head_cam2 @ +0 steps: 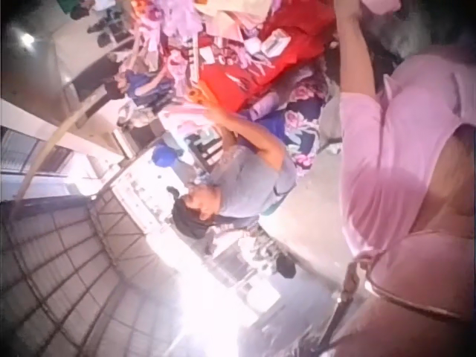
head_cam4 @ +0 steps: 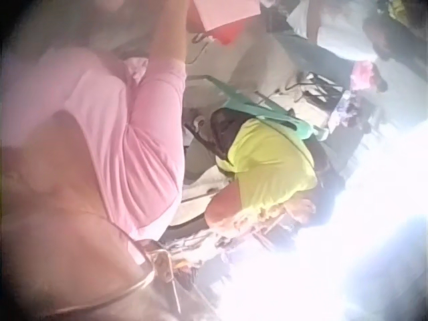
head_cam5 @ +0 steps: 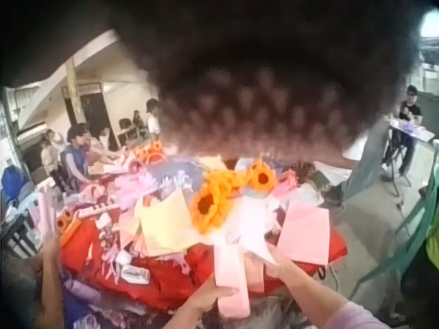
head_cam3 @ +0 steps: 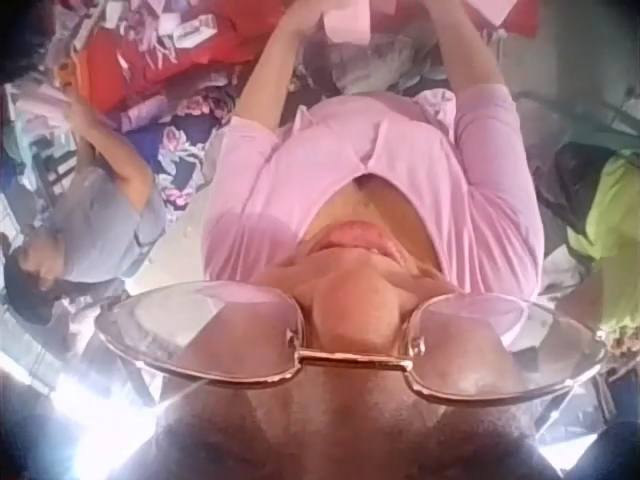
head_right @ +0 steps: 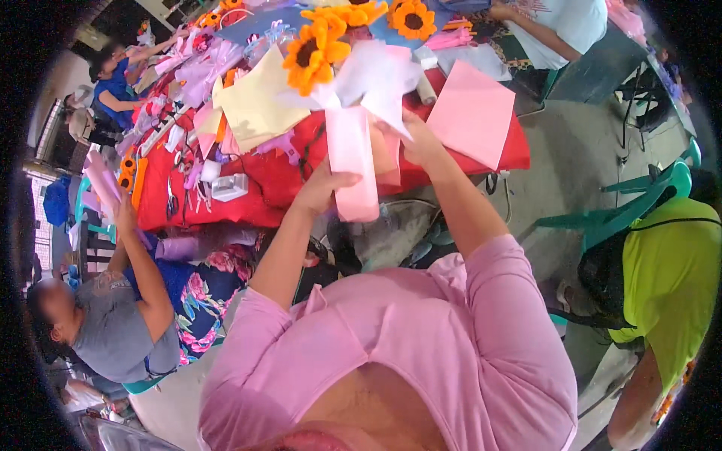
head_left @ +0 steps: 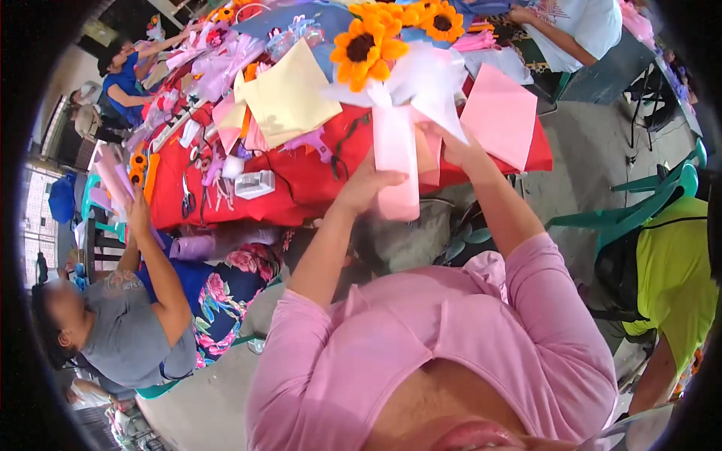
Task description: The person wraps a paper sunflower bouquet using layers of pink and white paper, securing the arrangement with adhesive tape.
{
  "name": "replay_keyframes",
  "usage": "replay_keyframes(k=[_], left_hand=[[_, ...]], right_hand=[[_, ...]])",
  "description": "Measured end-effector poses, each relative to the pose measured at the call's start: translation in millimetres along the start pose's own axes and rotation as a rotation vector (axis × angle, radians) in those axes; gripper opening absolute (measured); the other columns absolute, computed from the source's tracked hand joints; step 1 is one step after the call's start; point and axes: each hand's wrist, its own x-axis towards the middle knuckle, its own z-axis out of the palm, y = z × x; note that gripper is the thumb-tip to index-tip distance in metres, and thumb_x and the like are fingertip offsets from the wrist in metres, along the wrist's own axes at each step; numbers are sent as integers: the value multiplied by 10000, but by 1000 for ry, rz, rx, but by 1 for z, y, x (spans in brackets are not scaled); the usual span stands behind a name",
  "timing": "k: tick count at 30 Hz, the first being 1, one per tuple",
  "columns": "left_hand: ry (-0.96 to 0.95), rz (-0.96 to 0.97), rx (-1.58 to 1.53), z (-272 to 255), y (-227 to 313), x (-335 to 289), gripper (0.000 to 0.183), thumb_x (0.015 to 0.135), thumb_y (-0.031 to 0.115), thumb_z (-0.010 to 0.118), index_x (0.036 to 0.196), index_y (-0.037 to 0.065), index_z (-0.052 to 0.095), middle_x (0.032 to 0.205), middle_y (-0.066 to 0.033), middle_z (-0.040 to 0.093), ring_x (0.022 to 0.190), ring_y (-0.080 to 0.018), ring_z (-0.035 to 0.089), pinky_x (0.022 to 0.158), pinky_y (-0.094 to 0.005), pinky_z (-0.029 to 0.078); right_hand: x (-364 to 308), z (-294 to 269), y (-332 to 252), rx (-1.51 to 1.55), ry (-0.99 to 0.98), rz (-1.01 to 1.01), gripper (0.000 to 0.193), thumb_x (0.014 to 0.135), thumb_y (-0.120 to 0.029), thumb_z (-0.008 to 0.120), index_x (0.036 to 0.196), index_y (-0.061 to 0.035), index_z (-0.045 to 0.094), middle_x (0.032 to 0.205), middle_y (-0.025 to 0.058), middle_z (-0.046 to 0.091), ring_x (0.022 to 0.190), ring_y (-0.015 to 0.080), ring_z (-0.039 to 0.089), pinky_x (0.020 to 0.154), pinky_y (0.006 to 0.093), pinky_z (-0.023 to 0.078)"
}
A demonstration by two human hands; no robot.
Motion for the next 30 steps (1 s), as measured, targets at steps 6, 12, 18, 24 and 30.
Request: replay_keyframes(k=[6, 12, 18, 24, 30], left_hand=[[-160, -57, -107, -30, -22, -13, 663, 623, -3, 656, 1232, 31, 394, 1080, -43, 518, 990, -149, 511, 841, -293, 436], [-146, -75, -78, -23, -18, -21, 671, 612, 0, 674, 1224, 33, 400, 1077, -39, 519, 985, -142, 514, 827, -294, 444], [-140, -81, -70, -7, -18, -15, 663, 644, 27, 676, 1238, 32, 381, 1092, -38, 510, 1000, -144, 503, 850, -294, 427], [-169, -108, -93, 13, -28, -7, 614, 691, 57, 677, 1233, 41, 388, 1091, -31, 515, 1005, -141, 506, 860, -294, 423], [-200, -139, -71, 11, -44, -18, 625, 676, 86, 704, 1222, 56, 401, 1076, -15, 525, 983, -123, 513, 841, -282, 430]], right_hand=[[-5, 3, -14, 933, 102, 488, 294, 812, -18, 541, 1106, -8, 526, 1076, 111, 575, 923, 210, 590, 835, 347, 475], [-15, -6, 20, 1134, 142, 466, 291, 862, -107, 488, 1134, -2, 491, 1096, 105, 563, 1024, 222, 543, 903, 363, 430], [-5, -12, 11, 1326, -9, 314, 376, 870, -226, 486, 1184, -20, 461, 1155, 99, 540, 1068, 230, 516, 934, 376, 404], [-14, -3, 28, 1286, 213, 328, 368, 878, -268, 472, 1168, -42, 481, 1147, 92, 548, 1067, 204, 516, 912, 371, 421], [1, -25, 65, 1374, 200, 341, 317, 888, -295, 456, 1097, -68, 528, 1081, 56, 577, 994, 199, 548, 868, 364, 443]])
